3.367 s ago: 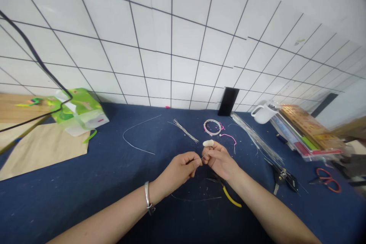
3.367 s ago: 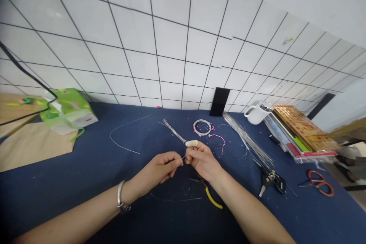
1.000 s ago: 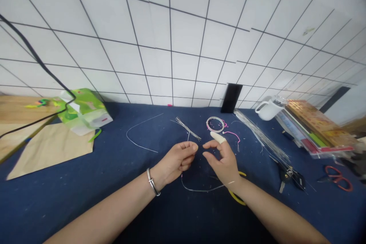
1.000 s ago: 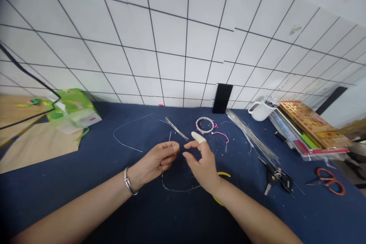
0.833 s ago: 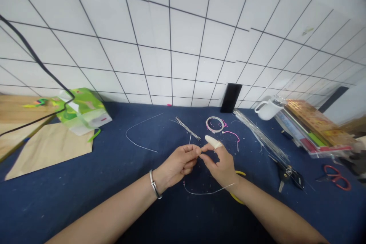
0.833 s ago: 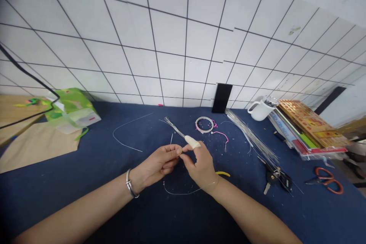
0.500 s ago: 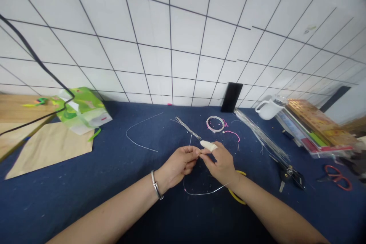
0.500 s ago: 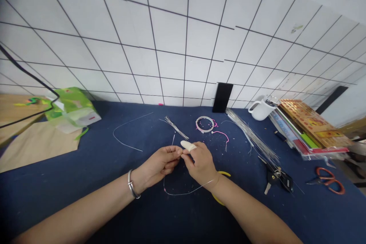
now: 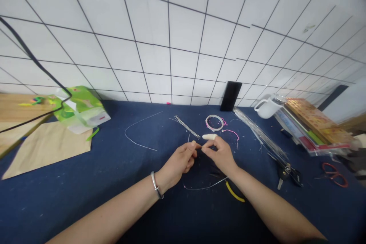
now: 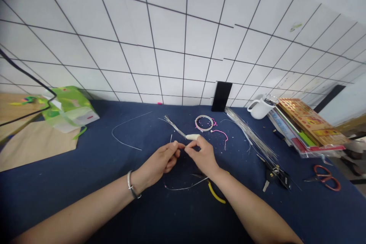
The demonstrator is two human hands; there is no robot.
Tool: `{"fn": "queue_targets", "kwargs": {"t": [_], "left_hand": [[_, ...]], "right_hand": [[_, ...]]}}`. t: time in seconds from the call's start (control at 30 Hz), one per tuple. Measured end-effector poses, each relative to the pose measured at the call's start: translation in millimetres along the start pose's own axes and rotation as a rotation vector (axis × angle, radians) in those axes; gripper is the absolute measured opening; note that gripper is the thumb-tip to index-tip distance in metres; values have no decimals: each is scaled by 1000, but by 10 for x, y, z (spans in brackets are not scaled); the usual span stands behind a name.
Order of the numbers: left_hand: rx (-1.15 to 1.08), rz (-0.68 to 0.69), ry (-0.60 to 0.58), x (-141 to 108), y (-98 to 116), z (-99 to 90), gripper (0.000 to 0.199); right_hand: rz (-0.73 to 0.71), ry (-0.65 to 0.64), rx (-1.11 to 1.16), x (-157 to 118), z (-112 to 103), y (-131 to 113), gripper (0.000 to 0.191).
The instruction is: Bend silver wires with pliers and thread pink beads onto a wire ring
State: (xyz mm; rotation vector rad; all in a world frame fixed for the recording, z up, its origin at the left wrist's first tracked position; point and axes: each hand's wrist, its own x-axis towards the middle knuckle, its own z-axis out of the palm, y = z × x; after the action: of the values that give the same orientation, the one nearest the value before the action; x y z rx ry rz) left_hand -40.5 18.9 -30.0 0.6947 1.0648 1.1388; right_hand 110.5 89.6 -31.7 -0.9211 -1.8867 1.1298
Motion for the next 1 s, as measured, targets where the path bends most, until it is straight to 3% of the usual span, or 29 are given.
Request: {"fn": "queue_targets", "kwargs": {"t": [0.07,0.13,0.27,0.63,0.83,1.0], "left_hand": [[56,67,3,-39,36,15,37],[107,118,-4,-67,60,23,39],[195,171,-27,-90,81,30,36],[323,137,-102,-197,151,105,39],[380,149,-184,-234,129,128,38],[422,159,-185,-241,113,131,38]], "right_hand": [[175,-16,370,52,-31,27,34],[274,-11,665,86,-57,61,35],[335,-41,919,87,-74,90,34],[323,-136,1057,33,-28,29,40],[307,-182,997,13,-48,-22,44],[287,-224,926,17,-61,-39,43]]}}
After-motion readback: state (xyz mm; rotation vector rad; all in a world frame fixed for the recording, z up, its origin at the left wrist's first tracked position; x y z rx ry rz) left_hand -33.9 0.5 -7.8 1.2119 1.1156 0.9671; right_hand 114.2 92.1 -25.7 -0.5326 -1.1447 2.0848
